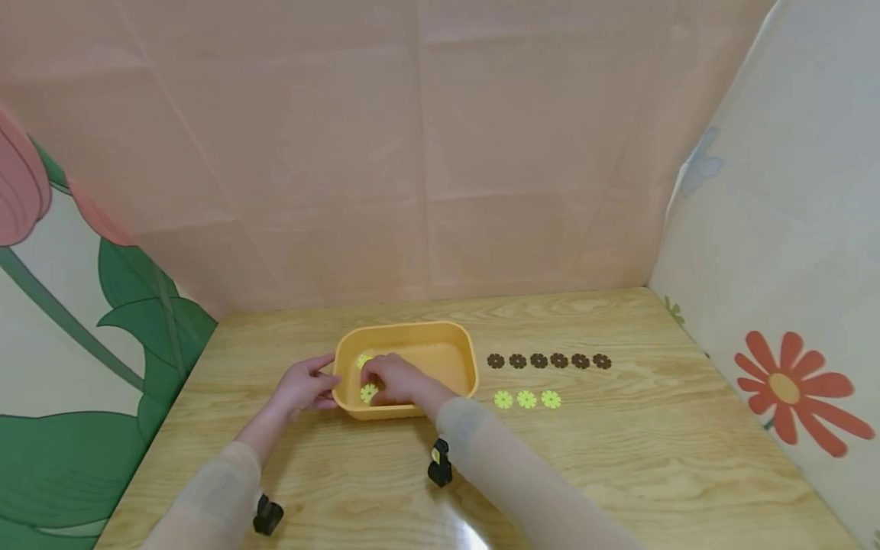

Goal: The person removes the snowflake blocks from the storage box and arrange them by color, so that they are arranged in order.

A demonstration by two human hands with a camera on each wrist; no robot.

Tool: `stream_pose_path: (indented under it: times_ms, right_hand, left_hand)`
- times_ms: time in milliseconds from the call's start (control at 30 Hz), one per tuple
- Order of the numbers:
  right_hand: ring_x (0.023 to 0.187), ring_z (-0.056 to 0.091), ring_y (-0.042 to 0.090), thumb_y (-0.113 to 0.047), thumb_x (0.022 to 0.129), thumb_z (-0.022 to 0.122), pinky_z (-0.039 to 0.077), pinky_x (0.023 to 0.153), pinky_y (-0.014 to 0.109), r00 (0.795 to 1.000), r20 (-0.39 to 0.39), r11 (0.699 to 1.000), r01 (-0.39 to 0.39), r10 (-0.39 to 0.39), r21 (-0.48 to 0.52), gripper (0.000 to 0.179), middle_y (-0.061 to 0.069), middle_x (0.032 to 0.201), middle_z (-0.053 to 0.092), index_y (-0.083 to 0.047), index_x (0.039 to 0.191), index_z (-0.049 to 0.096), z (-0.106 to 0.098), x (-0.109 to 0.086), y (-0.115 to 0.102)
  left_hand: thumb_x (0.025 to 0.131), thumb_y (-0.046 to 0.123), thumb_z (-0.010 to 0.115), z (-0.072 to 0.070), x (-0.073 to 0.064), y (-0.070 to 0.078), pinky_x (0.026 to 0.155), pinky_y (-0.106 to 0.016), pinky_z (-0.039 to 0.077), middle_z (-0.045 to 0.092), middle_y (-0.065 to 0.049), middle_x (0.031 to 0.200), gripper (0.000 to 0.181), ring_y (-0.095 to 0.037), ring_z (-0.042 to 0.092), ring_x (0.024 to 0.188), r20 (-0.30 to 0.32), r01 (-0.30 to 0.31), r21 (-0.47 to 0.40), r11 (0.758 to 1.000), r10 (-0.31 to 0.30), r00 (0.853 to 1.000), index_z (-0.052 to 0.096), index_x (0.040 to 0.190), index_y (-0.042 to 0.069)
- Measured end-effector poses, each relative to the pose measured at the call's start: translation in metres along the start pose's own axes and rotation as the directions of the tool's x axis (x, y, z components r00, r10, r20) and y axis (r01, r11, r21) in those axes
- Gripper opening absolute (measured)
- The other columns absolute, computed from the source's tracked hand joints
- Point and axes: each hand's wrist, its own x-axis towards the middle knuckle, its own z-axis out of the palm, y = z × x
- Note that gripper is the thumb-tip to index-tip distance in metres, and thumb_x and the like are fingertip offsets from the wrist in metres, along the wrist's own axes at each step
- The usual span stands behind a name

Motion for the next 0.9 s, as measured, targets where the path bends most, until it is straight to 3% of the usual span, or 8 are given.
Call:
stream_pose_path:
  times_ms: [233,400,633,767,900]
  right_hand:
    - [0.079,0.053,0.012,-0.009,0.08,0.082,0.047,0.072,0.025,0.998,-0.004,0.996,-0.058,0.058,0.069,0.03,-0.001,0.087,0.062,-0.014,0.104,0.064,-0.005,-0.002,-0.002]
    - [0.085,0.06,0.012,-0.011,0.084,0.079,0.052,0.078,0.027,0.992,0.02,0.989,-0.125,0.124,0.073,0.028,0.0,0.093,0.067,-0.018,0.106,0.063,-0.011,-0.008,0.0]
    - [0.083,0.061,0.013,-0.014,0.084,0.078,0.053,0.077,0.028,0.993,-0.062,0.987,-0.097,0.105,0.125,0.025,-0.001,0.09,0.067,-0.016,0.106,0.067,-0.018,-0.023,0.009]
    - [0.082,0.06,0.013,-0.014,0.087,0.077,0.053,0.075,0.028,0.984,-0.108,0.981,-0.121,0.138,0.155,0.024,-0.002,0.089,0.065,-0.013,0.109,0.068,-0.033,-0.039,0.01]
    - [0.084,0.059,0.012,-0.014,0.088,0.076,0.054,0.076,0.028,0.974,-0.183,0.972,-0.095,0.136,0.215,0.024,-0.002,0.091,0.063,-0.012,0.11,0.067,-0.053,-0.065,0.021]
  left_hand:
    - [0.094,-0.004,0.06,0.0,-0.001,0.0,0.058,-0.027,0.062,0.056,-0.014,0.086,0.06,-0.013,0.06,0.062,-0.004,0.007,-0.005,1.0,-0.007,1.0,0.036,0.149,-0.004]
    - [0.094,-0.004,0.059,0.0,-0.001,0.001,0.058,-0.027,0.062,0.054,-0.012,0.084,0.059,-0.013,0.059,0.062,-0.013,0.017,-0.009,1.0,-0.017,1.0,0.038,0.149,-0.004]
    - [0.094,-0.005,0.06,0.001,-0.001,0.002,0.058,-0.028,0.062,0.054,-0.011,0.083,0.059,-0.013,0.059,0.061,-0.013,0.019,-0.016,1.0,-0.019,1.0,0.038,0.149,-0.003]
    - [0.094,-0.005,0.06,0.001,-0.002,0.001,0.058,-0.028,0.062,0.054,-0.012,0.084,0.059,-0.013,0.06,0.061,-0.01,0.023,-0.014,1.0,-0.024,1.0,0.038,0.149,-0.003]
    - [0.094,-0.004,0.06,0.001,-0.001,0.0,0.059,-0.028,0.062,0.054,-0.013,0.085,0.059,-0.013,0.06,0.062,-0.016,0.03,-0.006,1.0,-0.03,0.999,0.038,0.149,-0.003]
